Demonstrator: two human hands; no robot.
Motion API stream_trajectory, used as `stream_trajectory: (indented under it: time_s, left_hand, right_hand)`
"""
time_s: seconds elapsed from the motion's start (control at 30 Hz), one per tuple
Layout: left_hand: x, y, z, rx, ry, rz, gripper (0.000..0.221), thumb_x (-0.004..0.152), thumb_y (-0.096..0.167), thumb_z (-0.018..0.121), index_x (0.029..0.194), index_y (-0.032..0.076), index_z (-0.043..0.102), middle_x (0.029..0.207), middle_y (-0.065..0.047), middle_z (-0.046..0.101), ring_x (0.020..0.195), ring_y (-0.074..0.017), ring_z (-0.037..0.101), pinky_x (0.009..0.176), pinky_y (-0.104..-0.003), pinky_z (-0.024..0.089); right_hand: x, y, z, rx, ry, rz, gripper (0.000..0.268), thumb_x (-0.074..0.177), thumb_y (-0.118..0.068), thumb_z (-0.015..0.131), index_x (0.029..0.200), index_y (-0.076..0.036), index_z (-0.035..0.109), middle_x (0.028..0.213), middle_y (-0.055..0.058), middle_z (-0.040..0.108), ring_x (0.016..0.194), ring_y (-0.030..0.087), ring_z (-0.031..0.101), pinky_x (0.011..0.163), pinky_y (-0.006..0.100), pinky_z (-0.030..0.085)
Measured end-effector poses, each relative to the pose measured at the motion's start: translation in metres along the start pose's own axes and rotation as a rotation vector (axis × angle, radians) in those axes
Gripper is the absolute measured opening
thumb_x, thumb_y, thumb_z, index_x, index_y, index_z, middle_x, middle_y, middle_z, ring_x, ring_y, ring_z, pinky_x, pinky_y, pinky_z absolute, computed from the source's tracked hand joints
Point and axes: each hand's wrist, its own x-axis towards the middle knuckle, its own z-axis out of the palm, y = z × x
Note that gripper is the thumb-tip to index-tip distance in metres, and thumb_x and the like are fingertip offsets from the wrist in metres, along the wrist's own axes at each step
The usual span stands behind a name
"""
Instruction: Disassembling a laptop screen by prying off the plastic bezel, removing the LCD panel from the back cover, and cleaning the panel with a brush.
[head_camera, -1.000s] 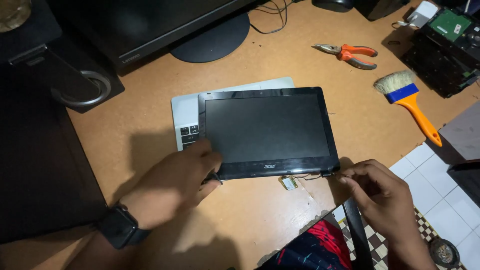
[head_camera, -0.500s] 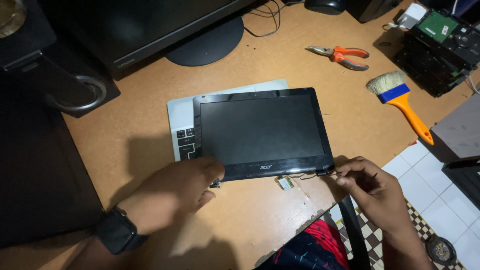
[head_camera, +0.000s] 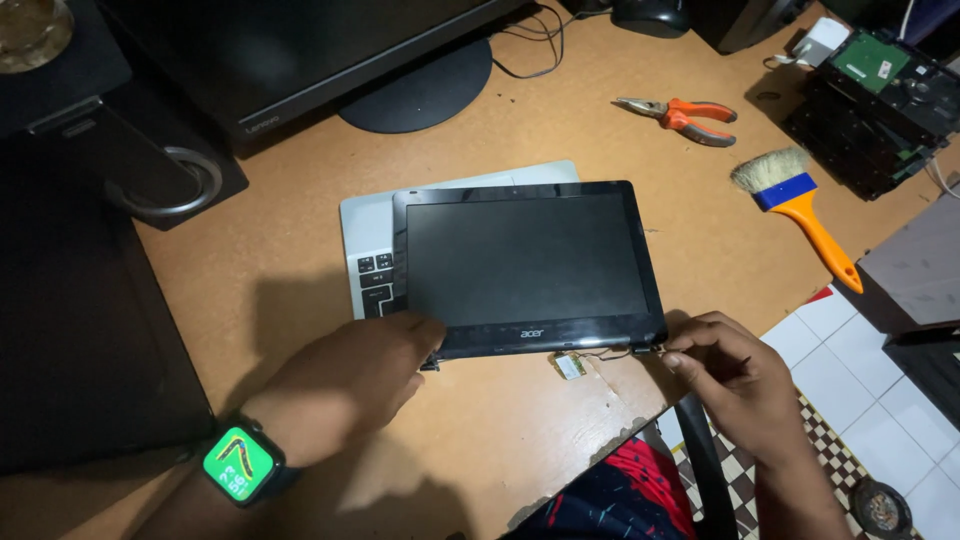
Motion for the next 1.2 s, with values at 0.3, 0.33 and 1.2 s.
stream_trajectory:
  time_s: [0.3,0.33,1.2]
  left_hand:
    - [0.008,-0.009,0.014,0.077,0.037,0.071,0.022,0.098,0.017,0.049,0.119,0.013,0.054,0.112,-0.009,0.061,0.091,-0.0357,0.068,0.071,-0.053,0.055]
    - [0.010,-0.011,0.015,0.078,0.038,0.074,0.022,0.098,0.017,0.049,0.119,0.013,0.054,0.112,-0.009,0.061,0.091,-0.0357,0.068,0.071,-0.053,0.055]
    - [-0.014,-0.026,-0.024,-0.169,0.274,0.230,0.017,0.090,0.013,0.053,0.076,0.019,0.062,0.073,0.001,0.070,0.067,-0.0189,0.065,0.065,-0.038,0.045]
  right_hand:
    - [0.002,-0.002,0.007,-0.168,0.055,-0.126,0.028,0.105,-0.011,0.048,0.088,-0.003,0.069,0.079,0.006,0.066,0.062,0.013,0.054,0.058,0.027,0.041]
    - [0.001,0.001,0.006,-0.170,0.057,-0.125,0.028,0.105,-0.011,0.048,0.088,-0.003,0.069,0.079,0.006,0.066,0.062,0.013,0.054,0.058,0.027,0.041]
    - [0.010,-0.063,0.015,-0.155,0.094,0.508,0.048,0.100,-0.028,0.054,0.144,-0.010,0.059,0.092,0.014,0.077,0.095,0.021,0.070,0.094,0.037,0.051]
